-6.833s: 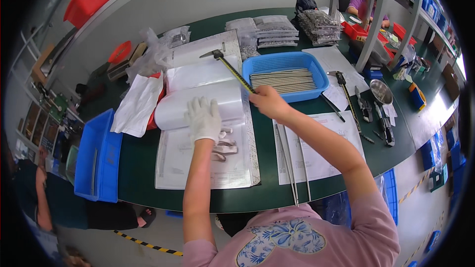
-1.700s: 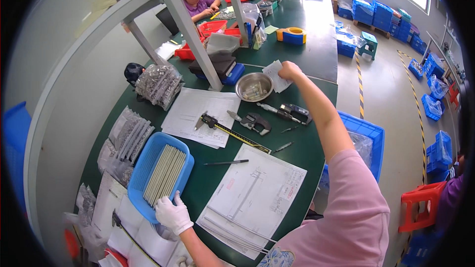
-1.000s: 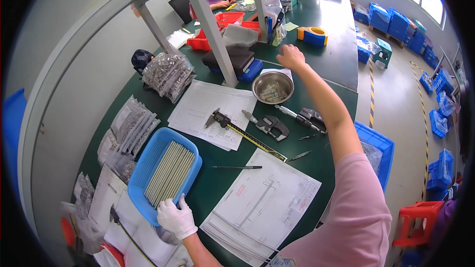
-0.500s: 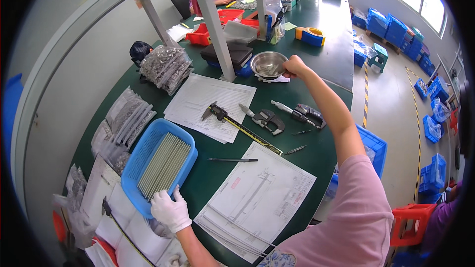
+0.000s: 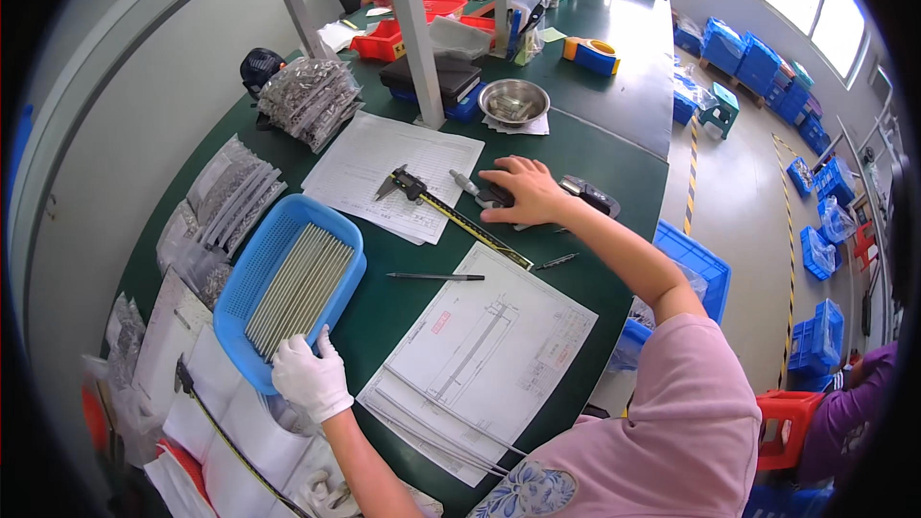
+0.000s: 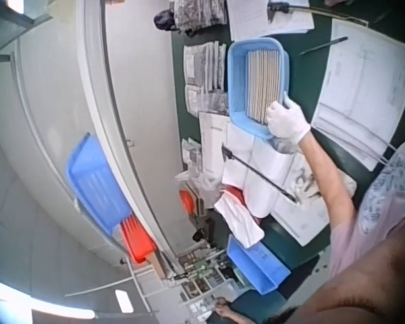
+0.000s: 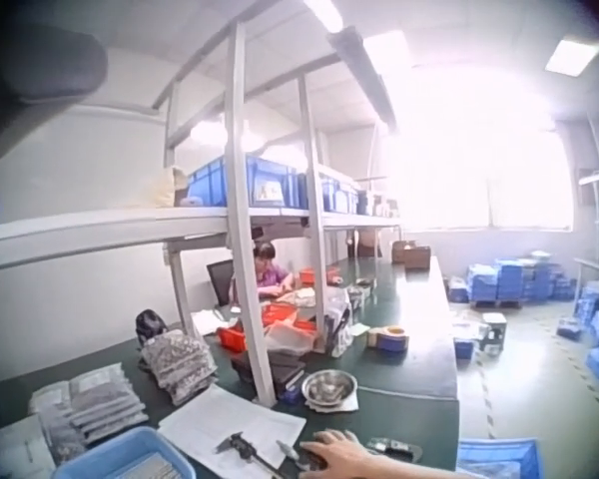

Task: Inspecting metal rod components in a tray and verifying them against a detailed multi-page inspection list.

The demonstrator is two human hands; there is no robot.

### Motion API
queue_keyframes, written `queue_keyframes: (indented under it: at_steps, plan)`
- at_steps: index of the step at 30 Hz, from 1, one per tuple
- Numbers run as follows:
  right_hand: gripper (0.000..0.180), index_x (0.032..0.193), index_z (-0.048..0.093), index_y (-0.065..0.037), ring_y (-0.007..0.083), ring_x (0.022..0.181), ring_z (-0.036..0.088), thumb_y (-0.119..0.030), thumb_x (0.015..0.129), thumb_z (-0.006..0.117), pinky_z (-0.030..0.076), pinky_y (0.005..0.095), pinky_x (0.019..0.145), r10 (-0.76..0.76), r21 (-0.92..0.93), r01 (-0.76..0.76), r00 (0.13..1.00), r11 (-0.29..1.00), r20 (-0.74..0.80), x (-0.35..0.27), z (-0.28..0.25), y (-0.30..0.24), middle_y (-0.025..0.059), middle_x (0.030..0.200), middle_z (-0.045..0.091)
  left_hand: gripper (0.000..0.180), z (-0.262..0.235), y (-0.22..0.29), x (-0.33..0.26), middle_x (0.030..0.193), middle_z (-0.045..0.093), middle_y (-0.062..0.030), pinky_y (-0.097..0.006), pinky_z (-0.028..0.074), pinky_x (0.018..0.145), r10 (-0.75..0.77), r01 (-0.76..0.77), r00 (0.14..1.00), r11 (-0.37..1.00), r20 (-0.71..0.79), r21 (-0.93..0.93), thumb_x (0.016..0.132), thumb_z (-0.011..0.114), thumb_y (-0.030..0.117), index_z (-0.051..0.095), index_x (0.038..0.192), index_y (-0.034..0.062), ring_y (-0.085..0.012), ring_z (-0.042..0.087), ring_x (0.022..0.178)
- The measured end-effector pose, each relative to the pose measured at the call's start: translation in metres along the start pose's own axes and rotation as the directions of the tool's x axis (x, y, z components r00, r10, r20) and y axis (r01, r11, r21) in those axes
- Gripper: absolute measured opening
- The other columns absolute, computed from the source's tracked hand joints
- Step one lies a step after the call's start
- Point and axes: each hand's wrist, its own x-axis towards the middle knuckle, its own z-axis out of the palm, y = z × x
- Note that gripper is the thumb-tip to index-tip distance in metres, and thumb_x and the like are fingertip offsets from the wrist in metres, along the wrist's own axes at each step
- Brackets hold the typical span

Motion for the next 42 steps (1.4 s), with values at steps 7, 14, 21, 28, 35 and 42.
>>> queue_keyframes:
  at_steps: [7, 14, 21, 28, 35, 42]
  plan:
    - [0.044, 0.102, 0.056, -0.015, 0.0346, 0.126, 0.026, -0.039, 0.066, 0.063, 0.016, 0.0613, 0.099, 0.061, -0.103, -0.058, 0.998, 0.993, 0.028, -0.014, -0.003, 0.010, 0.0153, 0.127, 0.037, 0.035, -0.001, 0.003, -0.001, 0.072, 0.056, -0.0113, -0.042, 0.043, 0.058, -0.014, 0.013, 0.998, 1.000, 0.062, 0.010, 0.075, 0.061, 0.038, 0.055, 0.068, 0.0041, -0.0304, 0.055, 0.068]
    - [0.052, 0.118, 0.047, -0.016, 0.0311, 0.125, 0.030, -0.046, 0.076, 0.053, 0.019, 0.0584, 0.099, 0.093, -0.120, -0.085, 0.994, 0.989, 0.060, -0.036, -0.015, 0.024, 0.0133, 0.136, 0.031, 0.035, -0.002, 0.000, -0.004, 0.072, 0.056, -0.0129, -0.042, 0.044, 0.059, -0.001, 0.000, 0.999, 1.000, 0.039, 0.018, 0.075, 0.061, 0.037, 0.054, 0.067, 0.0031, -0.0309, 0.055, 0.069]
    - [0.051, 0.117, 0.048, -0.011, 0.0276, 0.125, 0.031, -0.043, 0.077, 0.052, 0.020, 0.0437, 0.103, 0.005, -0.153, 0.003, 0.999, 0.988, 0.054, -0.003, -0.028, 0.087, 0.0119, 0.136, 0.034, 0.034, 0.000, 0.001, -0.004, 0.071, 0.056, -0.0125, -0.043, 0.043, 0.059, 0.018, -0.019, 1.000, 1.000, 0.006, 0.004, 0.075, 0.062, 0.036, 0.054, 0.067, 0.0033, -0.0311, 0.055, 0.067]
    - [0.046, 0.118, 0.050, -0.016, 0.0307, 0.126, 0.026, -0.038, 0.077, 0.052, 0.019, 0.0443, 0.103, 0.000, -0.229, -0.006, 1.000, 0.973, -0.024, -0.005, -0.032, 0.097, 0.0148, 0.135, 0.030, 0.034, -0.002, 0.007, -0.002, 0.069, 0.055, -0.0114, -0.042, 0.043, 0.057, 0.020, -0.020, 1.000, 0.999, -0.005, 0.025, 0.074, 0.062, 0.035, 0.053, 0.065, 0.0036, -0.0309, 0.055, 0.066]
    - [0.047, 0.119, 0.049, -0.014, 0.0296, 0.118, 0.036, -0.033, 0.078, 0.059, 0.028, 0.0428, 0.097, -0.159, -0.005, 0.160, 0.977, 0.987, -0.141, -0.074, -0.045, 0.033, 0.0150, 0.127, 0.038, 0.033, 0.002, -0.001, -0.004, 0.070, 0.056, -0.0113, -0.042, 0.043, 0.056, 0.010, -0.009, 1.000, 0.999, -0.030, 0.047, 0.074, 0.063, 0.036, 0.054, 0.066, 0.0044, -0.0305, 0.055, 0.067]
    - [0.019, 0.093, 0.061, -0.007, 0.0271, 0.089, 0.049, -0.005, 0.075, 0.056, 0.040, 0.0373, 0.078, -0.080, 0.176, 0.111, 0.981, 0.978, -0.177, -0.098, -0.022, 0.026, 0.0096, 0.088, 0.052, 0.034, 0.005, 0.002, -0.001, 0.068, 0.054, -0.0099, -0.040, 0.044, 0.055, 0.053, -0.052, 0.996, 0.998, -0.070, 0.025, 0.073, 0.063, 0.038, 0.054, 0.066, 0.0064, -0.0289, 0.056, 0.065]
